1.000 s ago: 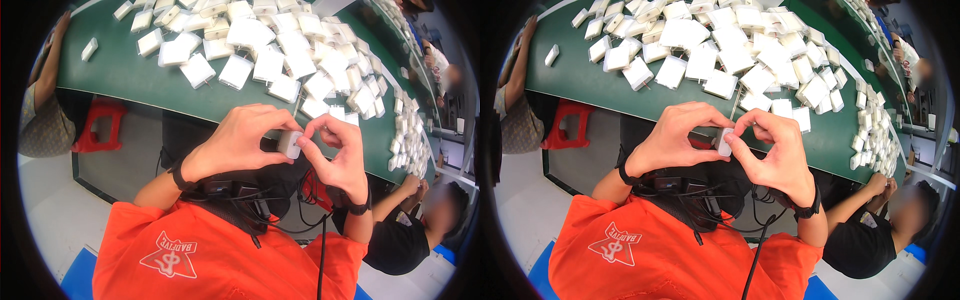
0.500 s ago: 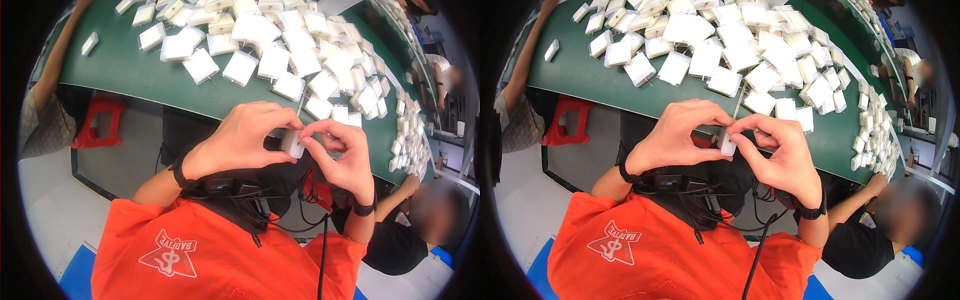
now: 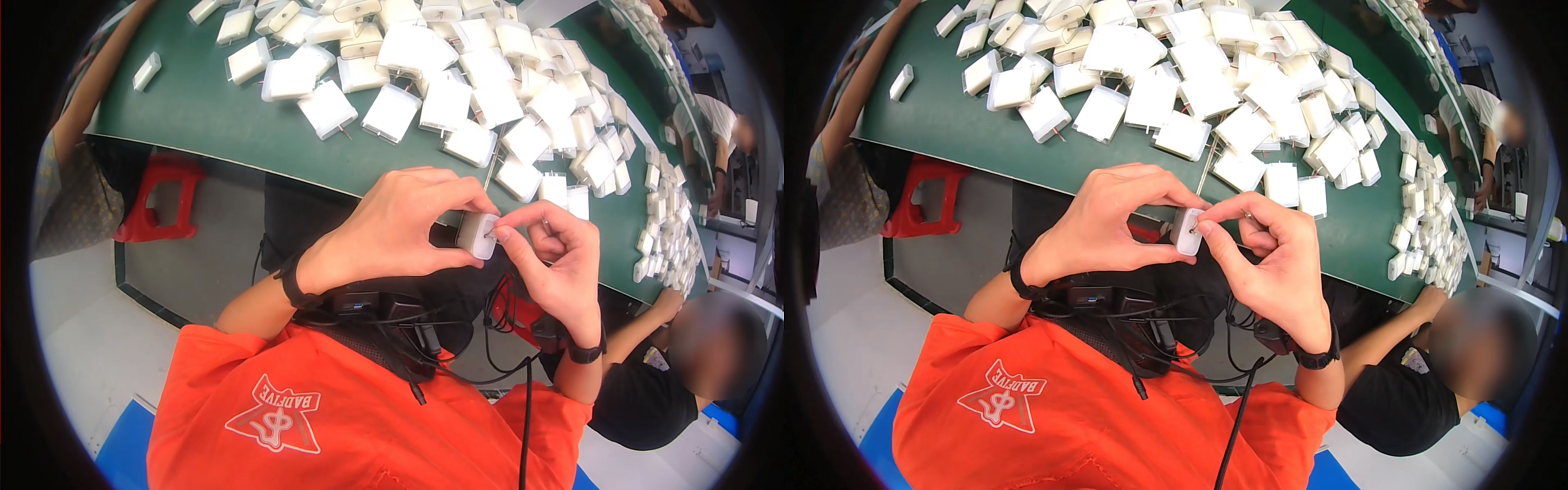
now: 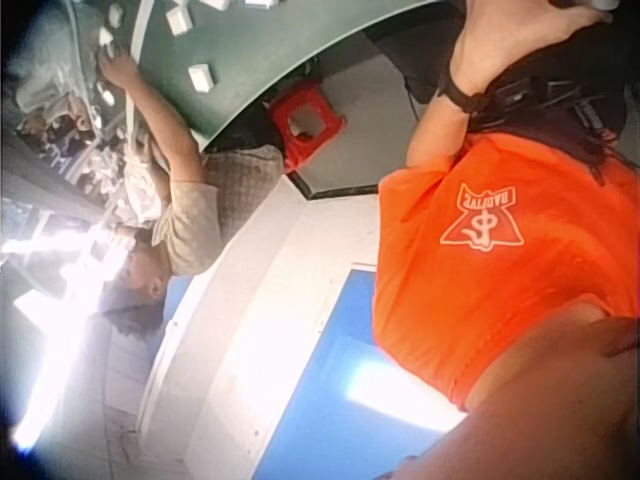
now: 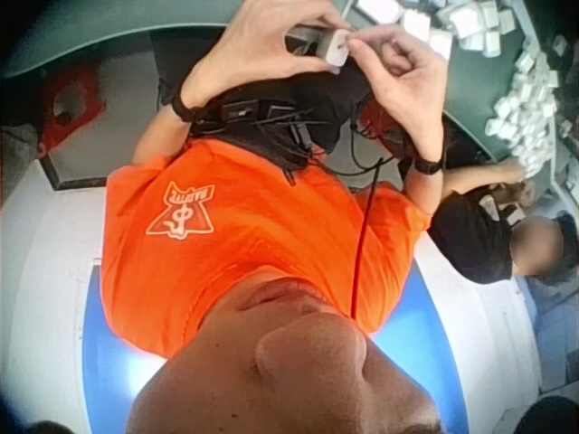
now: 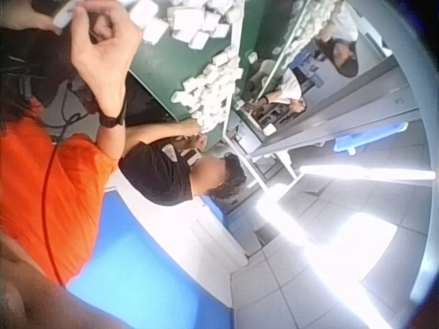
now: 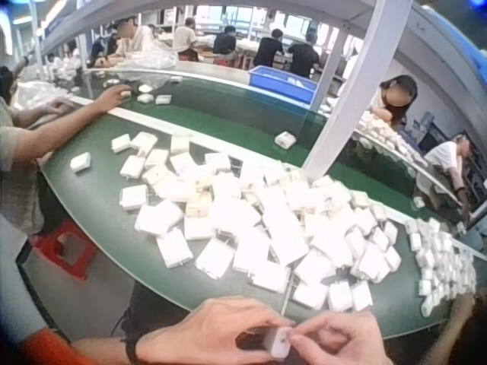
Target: Assembling and testing small white electronic components on a factory production line using a needle tool.
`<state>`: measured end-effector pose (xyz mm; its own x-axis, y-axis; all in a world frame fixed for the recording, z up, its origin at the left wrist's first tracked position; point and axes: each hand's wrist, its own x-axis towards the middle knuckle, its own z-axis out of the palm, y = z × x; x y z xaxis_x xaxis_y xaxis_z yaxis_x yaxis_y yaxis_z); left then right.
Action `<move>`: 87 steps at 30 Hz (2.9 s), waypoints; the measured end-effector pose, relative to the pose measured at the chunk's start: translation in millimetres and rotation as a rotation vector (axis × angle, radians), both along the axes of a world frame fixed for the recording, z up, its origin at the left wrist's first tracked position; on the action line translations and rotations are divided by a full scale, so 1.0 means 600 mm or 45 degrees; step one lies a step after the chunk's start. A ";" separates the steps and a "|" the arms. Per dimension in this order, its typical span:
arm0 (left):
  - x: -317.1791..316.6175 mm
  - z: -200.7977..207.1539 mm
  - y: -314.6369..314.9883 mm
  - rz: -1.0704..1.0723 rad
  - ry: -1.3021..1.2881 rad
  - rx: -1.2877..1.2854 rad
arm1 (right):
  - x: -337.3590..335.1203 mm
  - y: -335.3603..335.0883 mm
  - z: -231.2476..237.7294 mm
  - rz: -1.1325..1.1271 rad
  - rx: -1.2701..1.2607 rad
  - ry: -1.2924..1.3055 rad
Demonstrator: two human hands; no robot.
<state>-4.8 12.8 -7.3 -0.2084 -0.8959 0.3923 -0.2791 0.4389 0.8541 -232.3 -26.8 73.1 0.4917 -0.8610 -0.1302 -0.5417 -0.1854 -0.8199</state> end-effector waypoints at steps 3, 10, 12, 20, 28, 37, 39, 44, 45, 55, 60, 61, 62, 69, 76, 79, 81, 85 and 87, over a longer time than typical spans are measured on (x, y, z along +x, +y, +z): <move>0.000 0.001 0.001 -0.005 0.019 0.019 | 0.004 0.001 -0.006 0.013 -0.103 -0.054; -0.001 -0.003 0.001 0.020 -0.033 -0.044 | 0.014 -0.002 -0.007 0.056 -0.207 -0.039; -0.001 -0.003 0.002 0.017 -0.038 -0.050 | 0.017 -0.004 -0.005 0.052 -0.160 -0.034; 0.000 -0.003 0.001 0.006 -0.033 -0.046 | 0.009 -0.016 -0.005 0.088 -0.018 -0.052; 0.002 0.003 0.001 0.002 -0.061 -0.041 | 0.004 -0.017 0.000 0.041 0.107 -0.063; 0.005 0.006 0.001 -0.063 -0.080 -0.033 | -0.025 -0.008 0.003 -0.139 0.285 -0.363; 0.003 0.005 0.001 -0.061 -0.090 -0.021 | -0.025 -0.007 -0.017 -0.011 -0.022 -0.516; 0.002 0.001 0.001 -0.044 -0.060 0.002 | -0.013 0.001 -0.009 0.075 -0.449 -0.410; 0.001 0.002 0.000 -0.047 -0.060 0.002 | -0.013 0.006 -0.011 0.045 -0.502 -0.418; 0.000 0.003 0.000 -0.046 -0.054 -0.011 | -0.011 0.023 -0.046 -0.084 -0.322 -0.494; 0.000 0.001 -0.001 -0.046 -0.054 0.001 | -0.007 0.023 -0.047 -0.117 -0.314 -0.451; 0.000 0.001 -0.001 -0.043 -0.053 -0.002 | -0.007 0.023 -0.046 -0.118 -0.313 -0.451; 0.000 0.001 -0.001 -0.040 -0.053 -0.006 | -0.006 0.023 -0.046 -0.112 -0.307 -0.462; 0.001 0.004 -0.001 -0.052 -0.052 0.006 | -0.018 0.020 -0.041 -0.035 -0.407 -0.437; 0.002 0.005 0.000 -0.050 -0.070 0.013 | -0.011 0.024 -0.043 -0.157 -0.284 -0.487; 0.002 0.004 0.000 -0.053 -0.072 0.007 | -0.015 0.022 -0.047 -0.125 -0.346 -0.474; 0.002 0.003 -0.001 -0.054 -0.065 0.004 | -0.016 0.024 -0.044 -0.163 -0.337 -0.488; 0.002 0.001 -0.001 -0.053 -0.071 -0.004 | -0.015 0.028 -0.046 -0.187 -0.286 -0.518; 0.002 0.001 -0.001 -0.052 -0.070 -0.003 | -0.015 0.028 -0.046 -0.197 -0.269 -0.488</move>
<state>-3.8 12.2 -6.5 -0.2658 -0.8854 0.3814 -0.3075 0.4529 0.8369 -241.3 -9.9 45.3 0.3341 -0.9159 0.2223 -0.2415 -0.3112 -0.9192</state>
